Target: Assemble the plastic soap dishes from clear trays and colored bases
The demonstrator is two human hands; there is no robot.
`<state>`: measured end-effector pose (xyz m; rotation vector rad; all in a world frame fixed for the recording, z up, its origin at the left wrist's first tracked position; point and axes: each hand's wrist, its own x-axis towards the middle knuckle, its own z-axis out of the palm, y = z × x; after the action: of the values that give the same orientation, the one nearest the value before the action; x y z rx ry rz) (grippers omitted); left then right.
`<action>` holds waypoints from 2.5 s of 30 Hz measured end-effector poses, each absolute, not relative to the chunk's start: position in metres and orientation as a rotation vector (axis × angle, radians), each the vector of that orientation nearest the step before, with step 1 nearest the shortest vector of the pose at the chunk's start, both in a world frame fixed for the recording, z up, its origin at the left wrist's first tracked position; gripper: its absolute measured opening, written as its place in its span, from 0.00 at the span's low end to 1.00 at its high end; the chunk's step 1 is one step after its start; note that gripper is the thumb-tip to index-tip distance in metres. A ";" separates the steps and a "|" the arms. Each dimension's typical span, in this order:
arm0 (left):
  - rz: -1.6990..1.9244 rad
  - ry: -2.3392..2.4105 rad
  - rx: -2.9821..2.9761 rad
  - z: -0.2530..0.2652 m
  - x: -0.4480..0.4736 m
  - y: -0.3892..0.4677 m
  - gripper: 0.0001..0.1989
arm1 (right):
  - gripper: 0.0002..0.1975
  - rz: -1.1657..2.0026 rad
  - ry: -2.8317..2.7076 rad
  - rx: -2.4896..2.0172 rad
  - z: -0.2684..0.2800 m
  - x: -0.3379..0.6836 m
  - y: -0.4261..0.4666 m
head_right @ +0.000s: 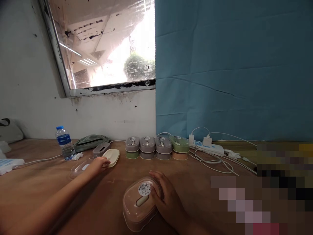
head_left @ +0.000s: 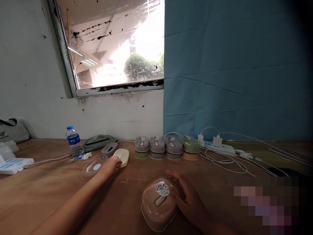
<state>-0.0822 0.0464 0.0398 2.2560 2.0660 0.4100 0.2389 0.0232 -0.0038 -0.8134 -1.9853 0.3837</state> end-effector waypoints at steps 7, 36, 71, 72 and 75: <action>0.419 2.119 2.288 0.022 -0.104 0.113 0.17 | 0.15 0.415 -2.020 -0.832 -0.006 0.240 0.025; 0.742 1.460 2.047 0.030 0.024 -0.033 0.43 | 0.41 1.330 -2.054 -0.604 0.004 0.248 0.024; 0.819 1.851 2.199 0.022 -0.048 -0.005 0.19 | 0.44 1.050 -2.226 -0.692 0.004 0.245 0.019; 0.723 1.689 2.315 0.028 -0.047 -0.009 0.18 | 0.43 1.028 -2.232 -0.677 0.004 0.244 0.019; 0.464 1.256 2.546 0.042 -0.040 -0.019 0.14 | 0.41 0.983 -2.247 -0.658 0.003 0.244 0.020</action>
<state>-0.0402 -0.0192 0.0418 2.5463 1.2559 0.4637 0.2438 0.0204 0.0034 -0.6578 -2.2465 0.9829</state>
